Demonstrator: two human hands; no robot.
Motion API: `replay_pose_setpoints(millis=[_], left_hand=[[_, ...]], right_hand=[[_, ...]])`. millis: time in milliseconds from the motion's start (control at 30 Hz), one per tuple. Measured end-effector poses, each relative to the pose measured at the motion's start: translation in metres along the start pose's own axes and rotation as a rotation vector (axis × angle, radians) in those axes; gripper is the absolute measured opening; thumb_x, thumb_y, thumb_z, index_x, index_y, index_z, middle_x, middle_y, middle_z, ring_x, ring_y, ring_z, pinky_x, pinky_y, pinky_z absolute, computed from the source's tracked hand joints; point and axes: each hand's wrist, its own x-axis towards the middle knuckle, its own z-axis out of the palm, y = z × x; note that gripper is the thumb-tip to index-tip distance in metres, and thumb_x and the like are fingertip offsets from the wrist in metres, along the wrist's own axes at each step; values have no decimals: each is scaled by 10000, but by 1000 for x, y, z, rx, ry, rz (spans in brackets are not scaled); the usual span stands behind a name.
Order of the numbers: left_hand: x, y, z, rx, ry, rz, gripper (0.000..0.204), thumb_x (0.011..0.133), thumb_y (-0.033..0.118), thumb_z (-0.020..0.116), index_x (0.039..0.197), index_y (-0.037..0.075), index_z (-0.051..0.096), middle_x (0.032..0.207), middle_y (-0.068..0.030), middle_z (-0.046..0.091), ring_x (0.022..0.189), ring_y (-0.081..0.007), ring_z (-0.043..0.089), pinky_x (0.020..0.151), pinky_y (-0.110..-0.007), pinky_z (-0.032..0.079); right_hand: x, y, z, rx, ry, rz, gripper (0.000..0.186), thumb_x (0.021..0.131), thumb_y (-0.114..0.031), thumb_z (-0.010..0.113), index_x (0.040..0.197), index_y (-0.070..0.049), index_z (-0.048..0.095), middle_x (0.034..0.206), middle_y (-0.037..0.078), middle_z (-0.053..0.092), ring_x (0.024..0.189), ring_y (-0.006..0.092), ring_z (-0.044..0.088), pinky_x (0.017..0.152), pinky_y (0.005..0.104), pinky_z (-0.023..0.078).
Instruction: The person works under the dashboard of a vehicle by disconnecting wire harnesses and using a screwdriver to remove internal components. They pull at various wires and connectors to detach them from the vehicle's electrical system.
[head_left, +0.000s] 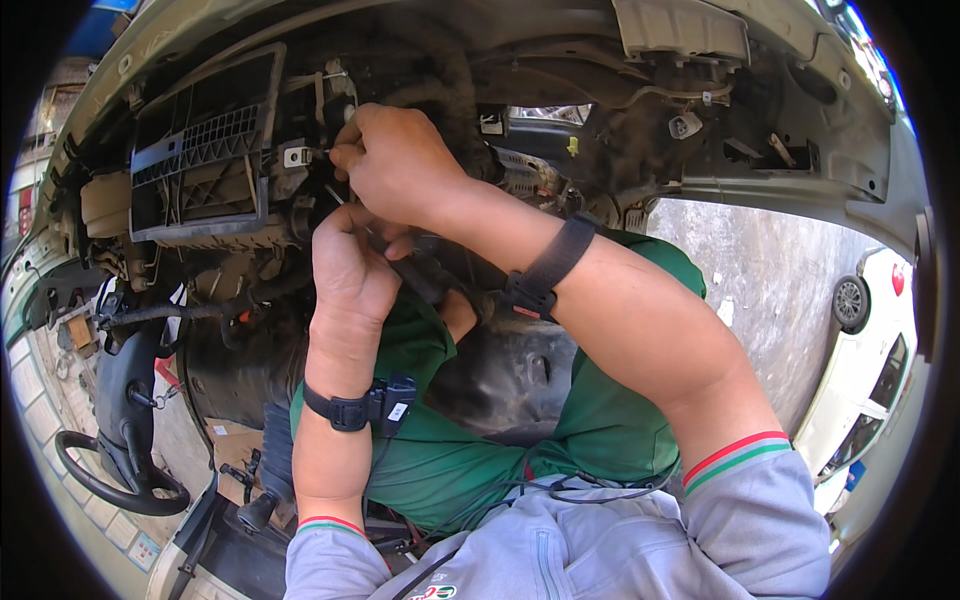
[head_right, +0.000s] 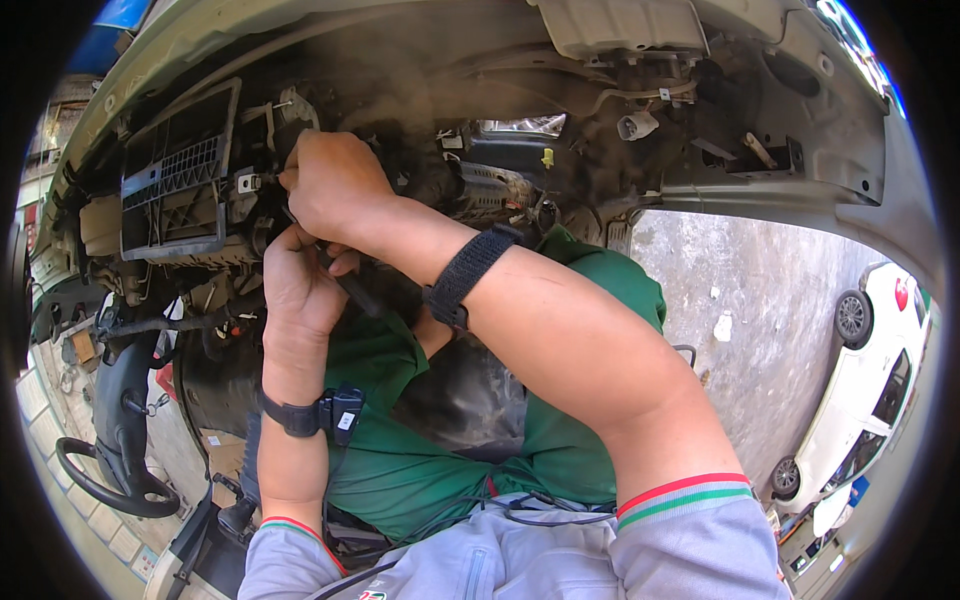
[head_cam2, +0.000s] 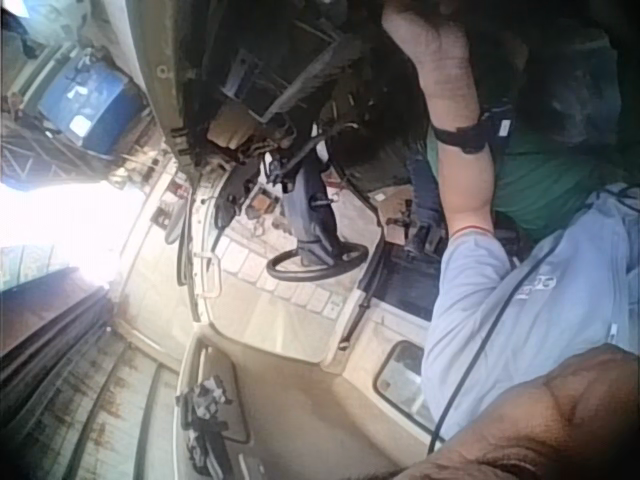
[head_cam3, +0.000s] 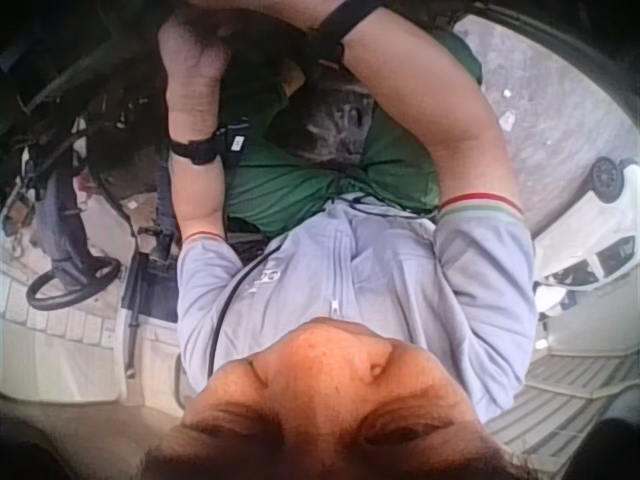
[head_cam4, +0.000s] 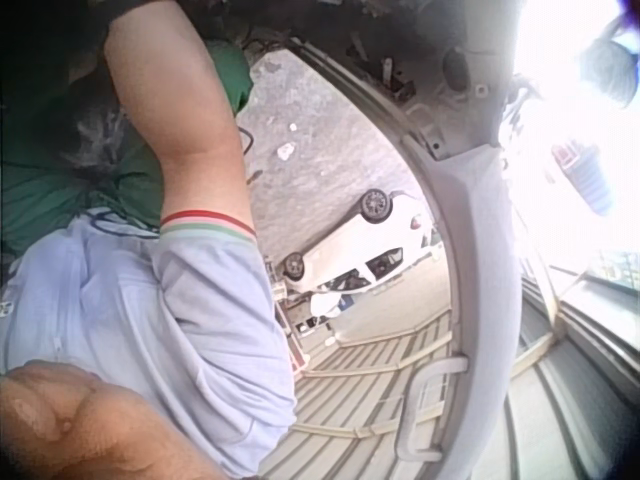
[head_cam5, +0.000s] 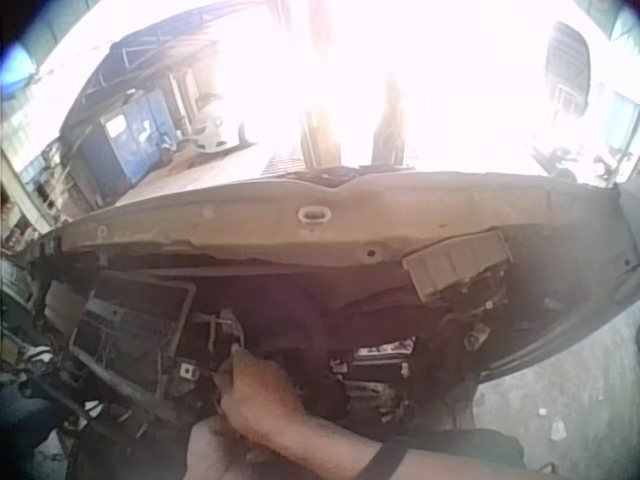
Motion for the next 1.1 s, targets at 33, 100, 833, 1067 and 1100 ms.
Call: replay_pose_setpoints(millis=[33, 100, 833, 1067, 1100], left_hand=[[1, 0, -3, -6, -23, 0, 139, 859, 51, 439, 955, 24, 536, 826, -46, 546, 669, -149, 461, 514, -255, 369], [2, 0, -5, -8, -32, 0, 137, 857, 51, 439, 951, 25, 535, 823, -47, 543, 669, -150, 463, 513, -254, 370], [-12, 7, 19, 7, 36, 83, 233, 937, 170, 374, 1016, 23, 537, 938, -68, 546, 779, -188, 486, 642, -322, 398], [1, 1, 12, -94, -169, 44, 284, 991, 214, 346, 1067, 9, 527, 958, -89, 563, 818, -205, 496, 715, -343, 422], [2, -2, 20, -124, -175, 22, 296, 998, 225, 342, 1063, 5, 528, 956, -95, 564, 825, -212, 497, 727, -351, 426]], right_hand=[[0, 0, 0, -1, -2, 0, 183, 898, -136, 616, 933, 40, 655, 819, 149, 712, 752, 277, 693, 711, 364, 538], [-1, 0, -1, -27, 6, -17, 228, 908, -191, 614, 890, 29, 669, 798, 148, 710, 745, 296, 691, 708, 377, 534], [-12, -20, -8, 113, -14, 154, 289, 930, -269, 580, 855, 4, 639, 758, 200, 663, 699, 378, 661, 583, 459, 548], [-5, -17, -19, 140, -102, 276, 410, 978, -339, 483, 825, 2, 653, 648, 169, 639, 534, 287, 643, 489, 390, 539], [-5, -7, -24, 147, -84, 301, 439, 980, -357, 478, 833, 14, 660, 626, 152, 640, 521, 262, 638, 496, 372, 540]])
